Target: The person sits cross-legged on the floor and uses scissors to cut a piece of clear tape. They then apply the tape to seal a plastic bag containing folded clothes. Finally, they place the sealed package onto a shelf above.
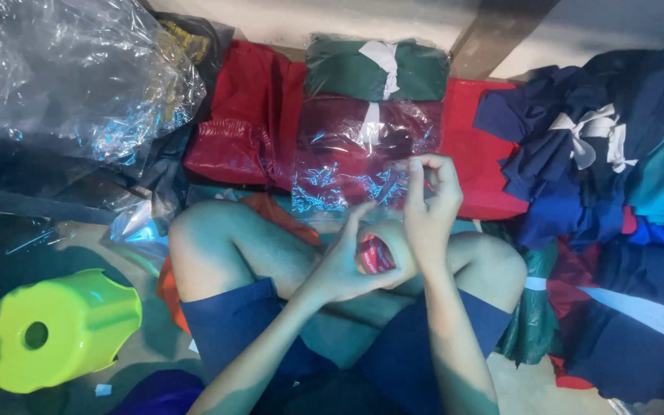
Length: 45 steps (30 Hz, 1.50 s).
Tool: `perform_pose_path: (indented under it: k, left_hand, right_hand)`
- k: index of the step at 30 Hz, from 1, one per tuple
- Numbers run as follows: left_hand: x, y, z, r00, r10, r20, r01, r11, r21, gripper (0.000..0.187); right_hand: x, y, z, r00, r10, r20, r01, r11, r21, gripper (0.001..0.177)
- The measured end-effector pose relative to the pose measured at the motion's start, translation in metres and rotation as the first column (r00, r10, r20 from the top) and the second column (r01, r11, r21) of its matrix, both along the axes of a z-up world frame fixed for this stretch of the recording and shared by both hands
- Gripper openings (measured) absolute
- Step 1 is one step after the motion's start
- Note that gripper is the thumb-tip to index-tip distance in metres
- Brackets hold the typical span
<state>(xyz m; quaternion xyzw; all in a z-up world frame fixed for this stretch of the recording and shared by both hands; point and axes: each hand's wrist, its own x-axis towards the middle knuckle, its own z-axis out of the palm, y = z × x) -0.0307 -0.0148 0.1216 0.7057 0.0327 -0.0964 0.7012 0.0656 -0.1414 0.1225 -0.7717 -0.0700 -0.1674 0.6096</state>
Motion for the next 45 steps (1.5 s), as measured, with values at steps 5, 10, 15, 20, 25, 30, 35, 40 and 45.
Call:
perform_pose_path:
  k: [5, 10, 15, 20, 25, 30, 35, 40, 45]
  left_hand:
    - [0.001, -0.011, -0.024, 0.998, -0.044, -0.033, 0.045, 0.999, 0.017, 0.099]
    - [-0.002, -0.016, -0.026, 0.998, -0.004, -0.069, 0.002, 1.0, -0.019, 0.087]
    - [-0.008, -0.018, -0.029, 0.916, -0.017, -0.4, 0.045, 0.997, 0.062, 0.098]
    - [-0.011, -0.021, -0.038, 0.881, -0.044, -0.47, 0.07, 0.997, 0.038, 0.072]
    - [-0.013, -0.014, -0.024, 0.934, 0.035, -0.356, 0.029, 0.985, 0.173, 0.092]
    - [-0.014, -0.015, -0.02, 0.999, 0.039, -0.013, -0.038, 0.994, 0.104, 0.074]
    - [-0.004, -0.011, -0.02, 0.987, 0.053, 0.154, -0.071, 0.991, 0.116, 0.067]
    - [-0.004, -0.016, -0.03, 0.93, 0.104, 0.352, -0.116, 0.993, 0.011, 0.083]
    - [-0.001, -0.026, -0.04, 0.892, 0.122, 0.435, -0.114, 0.992, -0.044, 0.065]
  right_hand:
    - [-0.011, 0.014, 0.009, 0.998, 0.015, -0.055, -0.01, 0.996, 0.093, 0.008]
    - [-0.008, 0.006, 0.007, 1.0, -0.012, 0.02, 0.014, 0.995, -0.097, 0.006]
    - [-0.008, 0.009, 0.005, 0.965, -0.156, 0.212, 0.187, 0.974, -0.131, 0.007]
    - [0.007, 0.005, 0.004, 0.986, -0.062, 0.152, 0.086, 0.984, -0.157, 0.007]
    - [0.02, -0.013, -0.004, 1.0, 0.006, 0.005, -0.005, 0.995, -0.1, 0.005]
    - [0.035, -0.018, -0.01, 0.999, 0.014, -0.043, -0.017, 0.998, -0.057, 0.008]
    - [0.04, -0.014, -0.002, 1.0, 0.009, -0.012, -0.01, 0.999, -0.048, 0.008]
    - [0.045, -0.015, -0.005, 1.0, -0.015, 0.025, 0.016, 0.999, -0.045, 0.008]
    - [0.053, -0.014, -0.006, 0.995, -0.079, 0.062, 0.081, 0.996, -0.035, 0.008]
